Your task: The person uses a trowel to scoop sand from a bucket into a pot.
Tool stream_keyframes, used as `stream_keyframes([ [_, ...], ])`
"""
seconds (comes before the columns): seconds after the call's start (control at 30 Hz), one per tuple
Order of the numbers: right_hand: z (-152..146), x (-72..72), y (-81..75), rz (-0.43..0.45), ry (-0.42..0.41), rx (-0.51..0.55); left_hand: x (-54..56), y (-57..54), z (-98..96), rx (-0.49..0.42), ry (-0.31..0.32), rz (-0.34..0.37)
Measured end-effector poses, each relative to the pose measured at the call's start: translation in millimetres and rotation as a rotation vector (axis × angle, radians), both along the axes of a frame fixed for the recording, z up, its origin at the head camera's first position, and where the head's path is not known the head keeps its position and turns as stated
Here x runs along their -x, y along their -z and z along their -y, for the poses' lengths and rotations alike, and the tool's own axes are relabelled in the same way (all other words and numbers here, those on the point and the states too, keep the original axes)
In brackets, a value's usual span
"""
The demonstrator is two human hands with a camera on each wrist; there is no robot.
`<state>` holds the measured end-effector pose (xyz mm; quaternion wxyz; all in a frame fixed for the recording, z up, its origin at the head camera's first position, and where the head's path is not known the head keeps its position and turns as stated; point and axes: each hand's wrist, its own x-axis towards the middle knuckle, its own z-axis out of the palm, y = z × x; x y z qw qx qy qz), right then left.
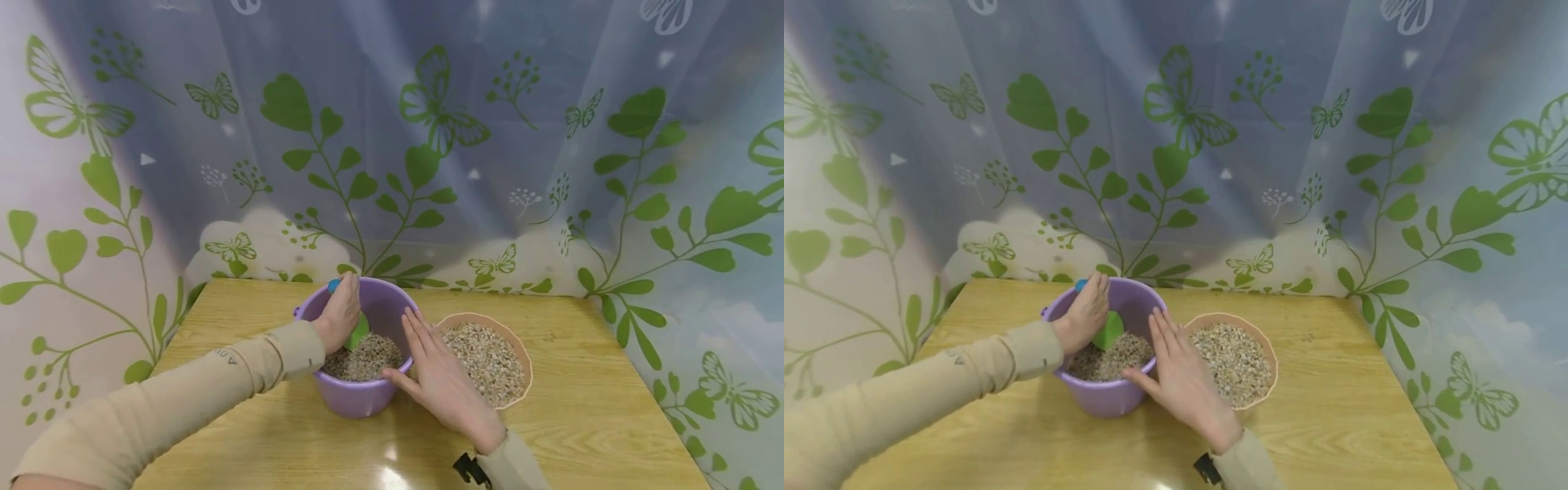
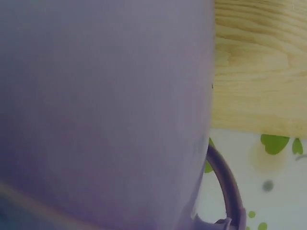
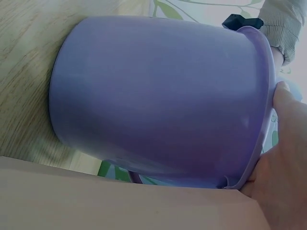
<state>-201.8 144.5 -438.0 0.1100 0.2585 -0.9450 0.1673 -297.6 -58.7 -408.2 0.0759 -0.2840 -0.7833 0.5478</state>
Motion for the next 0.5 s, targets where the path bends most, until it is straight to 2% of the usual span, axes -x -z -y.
stream_keyframes([
  [0.2,0.1,0.2,1.6,-0.026,-0.008,-0.016,1.8,6.1,1.9,-0.126,0.015,0.044],
  [0.5,1.8,-0.2,0.4,-0.004,0.003,-0.029,5.6,5.7,5.0,-0.172,0.036,0.059],
])
